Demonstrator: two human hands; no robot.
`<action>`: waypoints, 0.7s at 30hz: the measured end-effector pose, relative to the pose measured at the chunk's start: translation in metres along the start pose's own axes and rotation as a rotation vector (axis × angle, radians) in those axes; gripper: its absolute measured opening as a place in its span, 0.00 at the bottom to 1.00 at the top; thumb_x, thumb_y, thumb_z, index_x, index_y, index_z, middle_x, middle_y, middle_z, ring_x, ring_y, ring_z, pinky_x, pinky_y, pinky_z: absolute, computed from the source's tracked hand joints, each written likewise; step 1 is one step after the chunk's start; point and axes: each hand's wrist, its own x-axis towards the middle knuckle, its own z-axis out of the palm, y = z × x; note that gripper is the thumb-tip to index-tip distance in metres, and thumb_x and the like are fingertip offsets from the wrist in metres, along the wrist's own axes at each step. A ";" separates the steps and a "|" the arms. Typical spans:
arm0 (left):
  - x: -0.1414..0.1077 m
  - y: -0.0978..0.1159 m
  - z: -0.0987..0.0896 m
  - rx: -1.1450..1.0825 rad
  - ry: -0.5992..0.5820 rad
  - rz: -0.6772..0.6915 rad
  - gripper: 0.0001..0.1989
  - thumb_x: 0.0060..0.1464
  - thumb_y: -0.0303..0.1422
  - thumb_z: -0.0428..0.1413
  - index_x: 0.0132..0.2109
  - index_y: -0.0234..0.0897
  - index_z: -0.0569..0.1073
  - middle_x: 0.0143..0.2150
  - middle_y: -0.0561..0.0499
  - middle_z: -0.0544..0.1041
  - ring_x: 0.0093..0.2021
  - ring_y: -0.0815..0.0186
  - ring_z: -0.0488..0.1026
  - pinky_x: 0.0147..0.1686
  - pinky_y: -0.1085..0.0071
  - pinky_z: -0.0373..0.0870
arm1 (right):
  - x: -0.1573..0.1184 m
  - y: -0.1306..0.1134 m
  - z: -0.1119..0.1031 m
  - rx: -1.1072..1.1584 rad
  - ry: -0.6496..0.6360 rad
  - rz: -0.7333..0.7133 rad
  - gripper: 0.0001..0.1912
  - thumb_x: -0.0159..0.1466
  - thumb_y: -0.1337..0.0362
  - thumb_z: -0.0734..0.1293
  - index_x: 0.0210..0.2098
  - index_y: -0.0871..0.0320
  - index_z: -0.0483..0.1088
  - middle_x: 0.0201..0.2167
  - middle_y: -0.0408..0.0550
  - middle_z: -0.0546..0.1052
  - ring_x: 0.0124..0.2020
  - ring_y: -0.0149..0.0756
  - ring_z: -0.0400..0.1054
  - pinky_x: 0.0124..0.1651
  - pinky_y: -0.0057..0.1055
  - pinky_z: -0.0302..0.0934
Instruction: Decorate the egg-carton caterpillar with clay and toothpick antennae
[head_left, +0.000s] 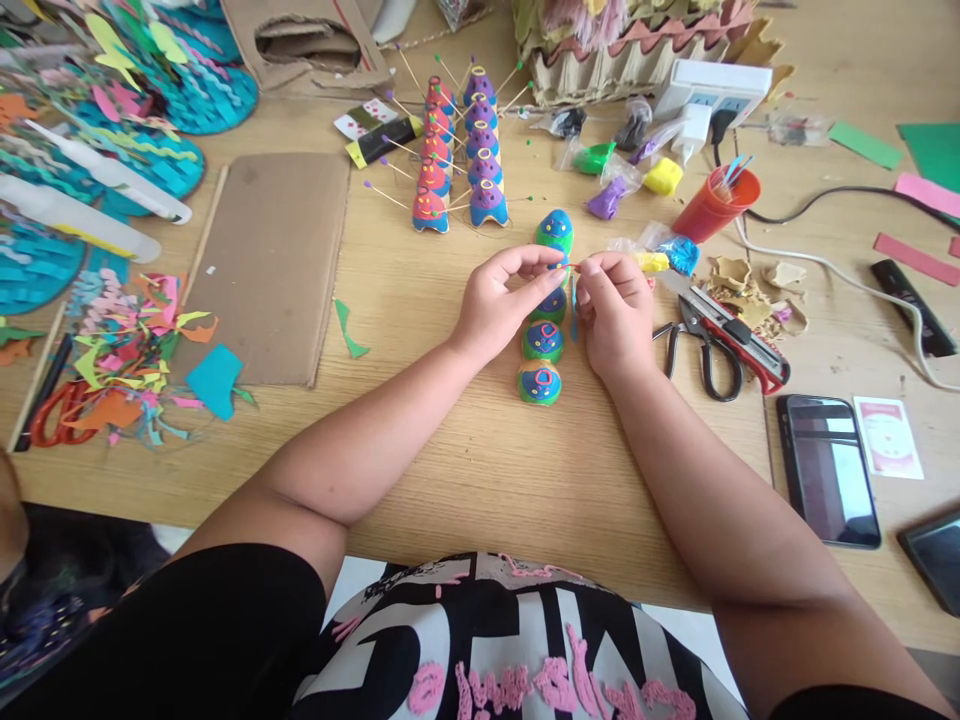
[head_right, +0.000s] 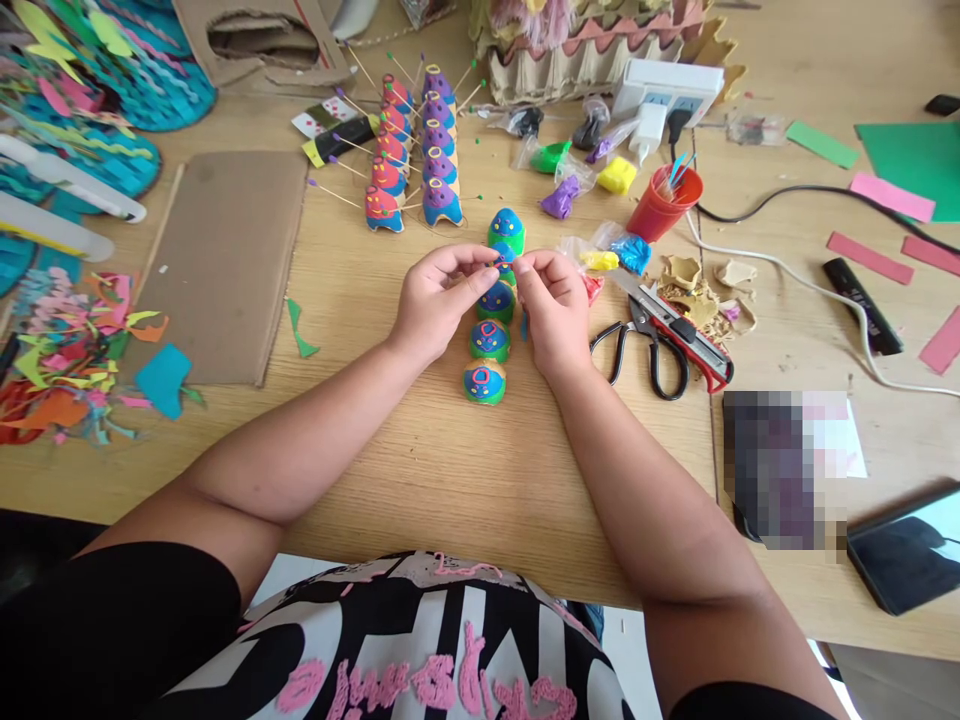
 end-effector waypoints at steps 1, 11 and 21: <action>0.000 0.001 0.000 0.001 -0.005 0.008 0.20 0.57 0.53 0.66 0.48 0.45 0.82 0.46 0.51 0.85 0.46 0.66 0.81 0.51 0.65 0.80 | 0.000 0.000 0.000 0.002 0.000 0.000 0.22 0.63 0.39 0.72 0.37 0.51 0.71 0.26 0.38 0.66 0.28 0.28 0.64 0.30 0.29 0.64; -0.001 0.003 0.001 0.014 0.006 -0.010 0.15 0.60 0.49 0.65 0.45 0.44 0.82 0.44 0.51 0.85 0.47 0.64 0.82 0.52 0.63 0.79 | 0.000 -0.002 0.001 -0.045 -0.026 0.007 0.24 0.63 0.36 0.71 0.35 0.51 0.69 0.25 0.38 0.62 0.26 0.28 0.60 0.28 0.29 0.60; -0.001 0.007 0.000 0.051 0.013 0.005 0.16 0.61 0.49 0.63 0.43 0.42 0.82 0.42 0.51 0.85 0.43 0.66 0.81 0.50 0.66 0.78 | -0.001 -0.004 0.003 -0.012 -0.030 0.007 0.23 0.63 0.39 0.72 0.34 0.51 0.69 0.25 0.38 0.64 0.26 0.27 0.60 0.28 0.27 0.59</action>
